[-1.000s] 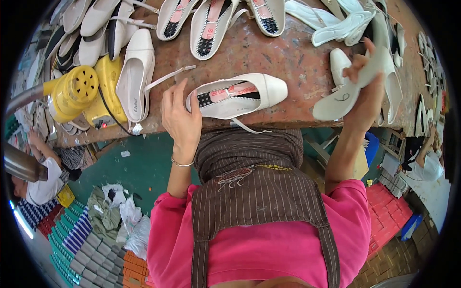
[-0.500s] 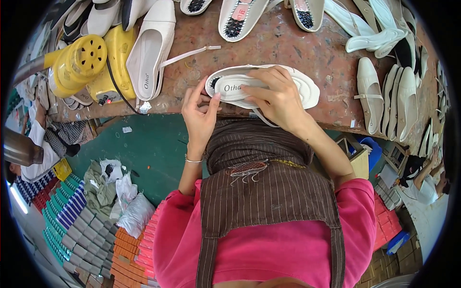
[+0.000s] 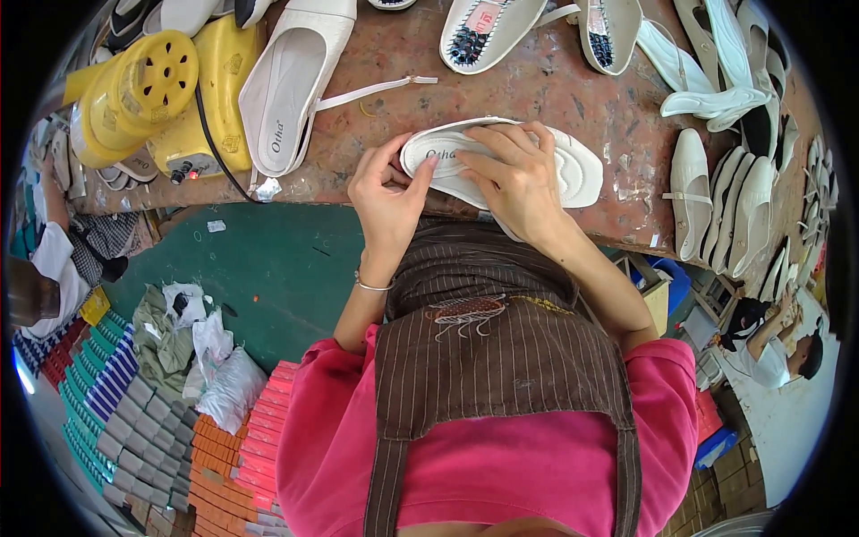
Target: The recorder inserts insoles into white flat shoes and uses a heat gun to finish them at a factory workbench.
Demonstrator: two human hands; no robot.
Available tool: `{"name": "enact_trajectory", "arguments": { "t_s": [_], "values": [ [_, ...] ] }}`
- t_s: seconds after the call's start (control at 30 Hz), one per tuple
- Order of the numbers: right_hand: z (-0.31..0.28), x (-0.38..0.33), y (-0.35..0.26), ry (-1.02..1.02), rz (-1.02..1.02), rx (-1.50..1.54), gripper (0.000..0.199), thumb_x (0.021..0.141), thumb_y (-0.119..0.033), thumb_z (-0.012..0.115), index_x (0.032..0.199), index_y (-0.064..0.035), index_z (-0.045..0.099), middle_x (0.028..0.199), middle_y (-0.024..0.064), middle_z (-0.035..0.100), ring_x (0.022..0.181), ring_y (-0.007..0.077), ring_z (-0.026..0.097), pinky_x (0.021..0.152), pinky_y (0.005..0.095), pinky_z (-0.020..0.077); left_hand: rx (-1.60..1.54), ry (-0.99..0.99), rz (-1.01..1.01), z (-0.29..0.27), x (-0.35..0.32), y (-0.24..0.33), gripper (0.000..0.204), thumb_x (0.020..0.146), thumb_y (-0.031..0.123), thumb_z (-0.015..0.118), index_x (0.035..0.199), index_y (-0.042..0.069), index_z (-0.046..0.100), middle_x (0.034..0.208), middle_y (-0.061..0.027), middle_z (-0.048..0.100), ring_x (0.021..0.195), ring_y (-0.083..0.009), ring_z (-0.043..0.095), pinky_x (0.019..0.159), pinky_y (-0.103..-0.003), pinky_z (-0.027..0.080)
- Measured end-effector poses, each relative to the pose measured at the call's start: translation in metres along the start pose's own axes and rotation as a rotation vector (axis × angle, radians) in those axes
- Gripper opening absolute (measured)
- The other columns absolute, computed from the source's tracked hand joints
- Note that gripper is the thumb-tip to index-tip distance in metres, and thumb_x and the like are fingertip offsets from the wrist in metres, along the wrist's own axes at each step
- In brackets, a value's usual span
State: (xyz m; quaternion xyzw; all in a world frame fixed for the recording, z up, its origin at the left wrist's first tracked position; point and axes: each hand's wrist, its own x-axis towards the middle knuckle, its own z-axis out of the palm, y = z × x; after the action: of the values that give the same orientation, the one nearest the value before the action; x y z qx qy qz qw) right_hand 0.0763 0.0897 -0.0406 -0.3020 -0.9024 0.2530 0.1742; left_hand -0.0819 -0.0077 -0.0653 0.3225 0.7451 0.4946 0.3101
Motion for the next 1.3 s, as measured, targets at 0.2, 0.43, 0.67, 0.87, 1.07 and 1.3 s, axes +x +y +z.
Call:
{"name": "enact_trajectory", "arguments": {
  "t_s": [0.2, 0.43, 0.67, 0.87, 1.07, 1.3],
  "values": [
    [0.005, -0.003, 0.002, -0.064, -0.165, -0.041, 0.030, 0.077, -0.010, 0.067, 0.106, -0.0053, 0.071, 0.128, 0.0100, 0.059, 0.116, 0.0241, 0.057, 0.098, 0.0416, 0.0409, -0.022, 0.040, -0.072, 0.003, 0.003, -0.003, 0.024, 0.078, 0.001, 0.075, 0.101, -0.003, 0.069, 0.082, -0.0087, 0.065, 0.059, -0.0093, 0.059, 0.053, -0.024, 0.047],
    [0.010, 0.012, 0.012, -0.317, -0.352, 0.069, 0.039, 0.082, -0.012, 0.059, 0.119, -0.0055, 0.066, 0.138, 0.0117, 0.054, 0.131, 0.0249, 0.049, 0.113, 0.0385, 0.0369, 0.110, 0.100, 0.050, 0.009, 0.007, -0.015, 0.011, 0.085, 0.000, 0.064, 0.095, -0.002, 0.069, 0.076, -0.0124, 0.066, 0.057, -0.0154, 0.061, 0.054, -0.029, 0.048],
    [-0.007, -0.007, -0.011, -0.203, -0.148, -0.194, 0.042, 0.074, -0.005, 0.061, 0.115, -0.0095, 0.070, 0.129, 0.0103, 0.062, 0.126, 0.0232, 0.054, 0.113, 0.0401, 0.0357, 0.151, 0.027, 0.001, 0.007, 0.011, -0.005, 0.005, 0.087, 0.003, 0.063, 0.089, -0.001, 0.066, 0.067, -0.0134, 0.064, 0.055, -0.0202, 0.062, 0.053, -0.033, 0.048],
    [-0.029, -0.011, 0.024, 0.261, 0.022, -0.097, 0.028, 0.069, -0.001, 0.064, 0.095, -0.0071, 0.071, 0.101, 0.0119, 0.068, 0.109, 0.0267, 0.062, 0.108, 0.0545, 0.0330, 0.264, -0.165, 0.002, 0.009, -0.010, 0.010, 0.012, 0.088, 0.007, 0.061, 0.080, 0.000, 0.057, 0.059, -0.0153, 0.062, 0.051, -0.0290, 0.063, 0.050, -0.039, 0.047],
    [-0.077, 0.017, 0.051, 0.403, 0.599, 0.496, 0.038, 0.074, -0.007, 0.074, 0.111, -0.0038, 0.067, 0.111, 0.0127, 0.064, 0.101, 0.0284, 0.063, 0.089, 0.0429, 0.0496, 0.563, -0.418, 0.381, 0.035, -0.051, 0.042, 0.022, 0.083, 0.021, 0.071, 0.069, 0.008, 0.062, 0.054, -0.0079, 0.059, 0.047, -0.0291, 0.060, 0.046, -0.039, 0.045],
    [-0.046, -0.075, -0.024, 0.090, 0.272, 0.019, 0.030, 0.071, 0.008, 0.062, 0.097, 0.0002, 0.051, 0.139, 0.0238, 0.047, 0.134, 0.0419, 0.042, 0.102, 0.0442, 0.0449, 0.670, -0.655, 0.790, 0.049, -0.074, 0.046, 0.034, 0.078, 0.018, 0.068, 0.105, -0.002, 0.066, 0.108, -0.0179, 0.063, 0.112, -0.0352, 0.055, 0.098, -0.050, 0.042]
  ]
}}
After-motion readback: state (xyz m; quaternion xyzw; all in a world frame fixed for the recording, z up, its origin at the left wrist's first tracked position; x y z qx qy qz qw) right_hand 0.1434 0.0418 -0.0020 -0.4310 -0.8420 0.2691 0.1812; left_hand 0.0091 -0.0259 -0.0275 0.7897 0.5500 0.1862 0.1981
